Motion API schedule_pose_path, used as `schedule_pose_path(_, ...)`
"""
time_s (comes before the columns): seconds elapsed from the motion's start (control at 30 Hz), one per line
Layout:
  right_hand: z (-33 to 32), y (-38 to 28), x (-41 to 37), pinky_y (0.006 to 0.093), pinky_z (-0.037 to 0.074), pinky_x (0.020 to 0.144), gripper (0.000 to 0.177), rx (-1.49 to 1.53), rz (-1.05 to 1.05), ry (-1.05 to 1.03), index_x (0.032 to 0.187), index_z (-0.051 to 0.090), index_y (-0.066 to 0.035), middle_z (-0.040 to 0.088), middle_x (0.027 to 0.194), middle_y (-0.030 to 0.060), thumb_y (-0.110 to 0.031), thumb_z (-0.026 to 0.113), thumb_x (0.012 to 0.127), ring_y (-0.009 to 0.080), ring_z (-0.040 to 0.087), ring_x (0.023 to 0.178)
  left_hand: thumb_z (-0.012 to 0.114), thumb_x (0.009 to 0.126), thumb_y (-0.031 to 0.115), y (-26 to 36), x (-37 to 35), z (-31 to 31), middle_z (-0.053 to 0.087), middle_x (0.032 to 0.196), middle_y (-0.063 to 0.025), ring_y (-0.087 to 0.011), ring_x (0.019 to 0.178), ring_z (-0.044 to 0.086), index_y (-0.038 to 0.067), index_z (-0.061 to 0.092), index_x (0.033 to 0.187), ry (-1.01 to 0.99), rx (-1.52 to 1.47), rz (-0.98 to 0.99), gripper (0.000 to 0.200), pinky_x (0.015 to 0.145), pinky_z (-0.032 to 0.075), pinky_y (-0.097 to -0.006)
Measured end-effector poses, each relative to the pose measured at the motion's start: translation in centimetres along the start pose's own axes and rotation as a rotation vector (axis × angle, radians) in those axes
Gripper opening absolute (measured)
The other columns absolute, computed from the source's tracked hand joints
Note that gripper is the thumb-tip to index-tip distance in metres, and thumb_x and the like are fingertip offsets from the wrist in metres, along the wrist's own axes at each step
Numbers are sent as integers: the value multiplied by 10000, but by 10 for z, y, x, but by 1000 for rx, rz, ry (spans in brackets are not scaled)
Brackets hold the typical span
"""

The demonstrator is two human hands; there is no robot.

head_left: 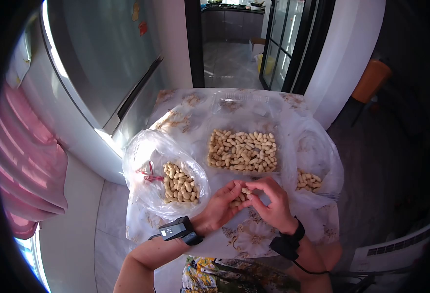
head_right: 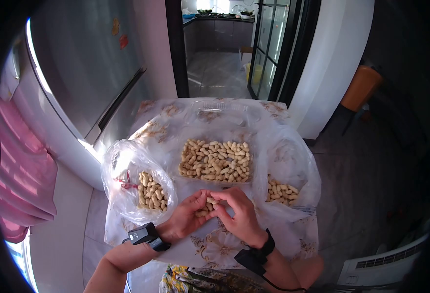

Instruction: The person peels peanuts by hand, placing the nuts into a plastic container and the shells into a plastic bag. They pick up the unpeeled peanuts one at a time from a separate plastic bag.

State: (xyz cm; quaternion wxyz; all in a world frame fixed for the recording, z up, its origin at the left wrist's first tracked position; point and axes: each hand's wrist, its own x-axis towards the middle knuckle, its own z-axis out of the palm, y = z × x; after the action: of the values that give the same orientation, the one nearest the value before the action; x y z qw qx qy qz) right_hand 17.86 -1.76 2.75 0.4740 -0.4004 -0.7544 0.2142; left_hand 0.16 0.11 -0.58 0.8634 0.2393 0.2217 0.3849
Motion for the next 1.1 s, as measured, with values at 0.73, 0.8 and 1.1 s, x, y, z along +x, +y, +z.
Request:
schedule_pose_path(0.73, 0, 1, -4, 287, 536, 735, 181, 191, 200, -25, 993, 631, 4, 711, 876, 82, -76, 726, 860, 145, 685, 808, 588, 997, 187, 1, -7, 7, 609, 824, 34, -28, 664, 464, 97, 598, 1012, 119, 315, 216, 91, 578, 379, -172)
schedule_pose_path(0.8, -1, 0, -4, 277, 526, 757, 178, 198, 221, -37, 992, 630, 8, 706, 884, 72, -54, 724, 855, 132, 672, 828, 590, 996, 191, 1, -8, 7, 621, 837, 28, -29, 667, 464, 97, 601, 1006, 102, 336, 203, 95, 581, 381, -173)
schedule_pose_path(1.1, -3, 2, -4, 261, 519, 752, 149, 173, 263, -34, 962, 647, 16, 707, 877, 64, -37, 722, 845, 108, 661, 830, 604, 991, 240, 3, -9, 10, 561, 755, 53, -27, 648, 468, 125, 612, 979, 161, 311, 150, 116, 575, 371, -172)
